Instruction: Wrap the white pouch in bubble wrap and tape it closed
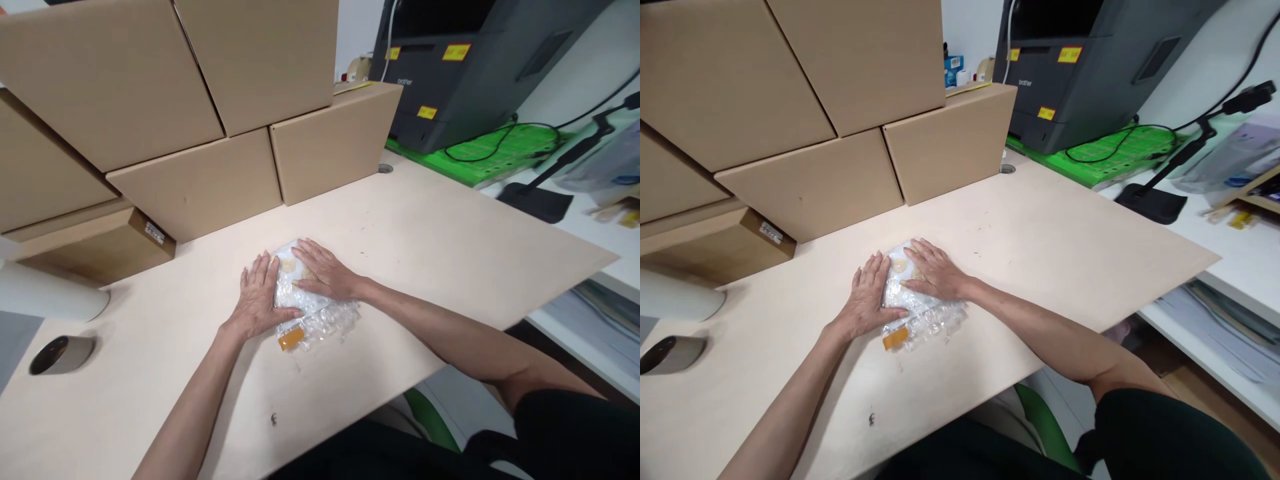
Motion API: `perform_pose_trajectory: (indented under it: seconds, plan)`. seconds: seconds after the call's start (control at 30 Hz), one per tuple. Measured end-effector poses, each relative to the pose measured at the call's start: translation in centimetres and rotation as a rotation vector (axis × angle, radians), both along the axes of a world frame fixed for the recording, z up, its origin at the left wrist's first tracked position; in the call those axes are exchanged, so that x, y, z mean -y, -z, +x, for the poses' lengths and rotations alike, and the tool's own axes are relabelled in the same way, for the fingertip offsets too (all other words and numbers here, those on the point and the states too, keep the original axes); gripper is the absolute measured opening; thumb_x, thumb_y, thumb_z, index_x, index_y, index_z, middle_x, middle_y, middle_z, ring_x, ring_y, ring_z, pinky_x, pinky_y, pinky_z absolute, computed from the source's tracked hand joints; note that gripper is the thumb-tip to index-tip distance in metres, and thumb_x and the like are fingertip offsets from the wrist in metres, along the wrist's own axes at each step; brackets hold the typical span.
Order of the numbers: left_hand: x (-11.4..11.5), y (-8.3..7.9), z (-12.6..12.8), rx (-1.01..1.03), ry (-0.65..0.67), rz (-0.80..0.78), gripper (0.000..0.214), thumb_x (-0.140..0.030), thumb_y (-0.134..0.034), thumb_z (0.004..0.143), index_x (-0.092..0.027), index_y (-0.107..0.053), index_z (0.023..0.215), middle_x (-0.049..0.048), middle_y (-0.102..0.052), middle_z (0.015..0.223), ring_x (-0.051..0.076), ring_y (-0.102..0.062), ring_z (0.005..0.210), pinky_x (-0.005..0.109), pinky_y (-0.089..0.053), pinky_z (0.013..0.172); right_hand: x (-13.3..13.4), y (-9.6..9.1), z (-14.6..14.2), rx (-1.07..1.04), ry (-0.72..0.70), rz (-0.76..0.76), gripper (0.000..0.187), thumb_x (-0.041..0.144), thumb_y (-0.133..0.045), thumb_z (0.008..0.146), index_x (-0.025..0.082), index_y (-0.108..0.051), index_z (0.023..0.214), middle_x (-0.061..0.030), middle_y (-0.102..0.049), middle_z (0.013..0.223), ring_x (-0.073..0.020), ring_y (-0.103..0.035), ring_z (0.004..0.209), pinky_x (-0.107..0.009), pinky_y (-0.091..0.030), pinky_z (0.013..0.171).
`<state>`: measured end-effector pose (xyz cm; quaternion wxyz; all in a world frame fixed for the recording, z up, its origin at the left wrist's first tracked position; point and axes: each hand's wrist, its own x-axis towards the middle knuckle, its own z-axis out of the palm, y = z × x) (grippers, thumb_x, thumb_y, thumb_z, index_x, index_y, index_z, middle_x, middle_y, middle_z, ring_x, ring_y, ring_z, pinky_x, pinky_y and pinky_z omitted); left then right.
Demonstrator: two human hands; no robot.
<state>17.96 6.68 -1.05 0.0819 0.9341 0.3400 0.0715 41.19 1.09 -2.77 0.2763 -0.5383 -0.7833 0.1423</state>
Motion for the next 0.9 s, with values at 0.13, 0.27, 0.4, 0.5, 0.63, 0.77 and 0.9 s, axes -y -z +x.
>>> perform_pose_trajectory:
  seconds: [0.13,0.27,0.4,0.5,0.63,0.77,0.9]
  plan:
    - [1.5,-0.5,0.4,0.024,-0.073,0.101,0.103,-0.073,-0.061,0.072,-0.021,-0.024,0.153,0.0202,-0.012,0.163,0.044,-0.006,0.149,0.067,-0.002,0.114,0.2,-0.1,-0.2,0.01,0.029,0.003,0.082,0.069,-0.037,0.092,0.018,-0.023,0.155,-0.0137,-0.012,0.163,-0.0312,-0.005,0.151,-0.051,-0.015,0.12]
    - [3.2,-0.4,0.8,0.008,-0.025,0.106,0.107,-0.071,-0.064,0.07,-0.019,-0.022,0.153,0.0217,-0.012,0.162,0.043,-0.005,0.149,0.065,-0.005,0.115,0.5,-0.1,-0.1,0.019,0.039,-0.008,0.083,0.07,-0.035,0.093,0.017,-0.021,0.156,-0.0142,-0.01,0.164,-0.0315,-0.003,0.151,-0.052,-0.014,0.12]
    - [3.4,0.0,1.1,-0.046,-0.047,0.076,0.12,-0.074,-0.068,0.061,-0.019,-0.017,0.154,0.0239,-0.009,0.162,0.042,-0.004,0.149,0.065,-0.004,0.115,0.7,-0.1,0.0,0.039,0.029,0.0,0.087,0.072,-0.035,0.091,0.017,-0.02,0.156,-0.0147,-0.009,0.164,-0.0328,-0.003,0.151,-0.054,-0.014,0.119]
    - [3.2,0.1,1.1,-0.023,-0.066,0.065,0.121,-0.075,-0.069,0.059,-0.02,-0.017,0.154,0.0235,-0.01,0.162,0.043,-0.005,0.149,0.067,-0.004,0.114,0.7,-0.1,-0.2,0.033,0.048,0.008,0.085,0.072,-0.037,0.09,0.02,-0.021,0.156,-0.0122,-0.009,0.164,-0.0314,-0.003,0.151,-0.052,-0.013,0.12]
    - [4.0,-0.7,1.3,0.004,-0.062,0.069,0.119,-0.073,-0.069,0.062,-0.018,-0.018,0.155,0.025,-0.009,0.162,0.045,-0.005,0.148,0.07,-0.003,0.112,0.3,0.0,0.2,-0.115,0.064,-0.038,0.085,0.073,-0.032,0.091,0.02,-0.021,0.156,-0.0114,-0.01,0.164,-0.0279,-0.005,0.151,-0.049,-0.011,0.121]
    - [6.2,-1.6,2.2,0.057,0.082,0.158,0.116,-0.072,-0.071,0.062,-0.017,-0.025,0.154,0.0217,-0.013,0.162,0.045,-0.004,0.149,0.068,0.002,0.114,0.0,-0.2,1.5,-0.478,0.201,-0.049,0.081,0.07,-0.026,0.094,0.016,-0.021,0.155,-0.0159,-0.022,0.16,-0.0258,-0.027,0.145,-0.043,-0.023,0.118]
    - [7.4,-1.8,3.1,0.102,0.117,0.137,0.066,-0.044,-0.06,0.085,-0.022,-0.043,0.146,0.0148,-0.036,0.156,0.039,-0.02,0.148,0.065,-0.007,0.116,0.0,-0.5,2.6,-0.637,0.268,-0.109,0.072,0.061,-0.043,0.093,0.018,-0.032,0.15,-0.0144,-0.054,0.134,-0.0226,-0.057,0.116,-0.04,-0.04,0.103]
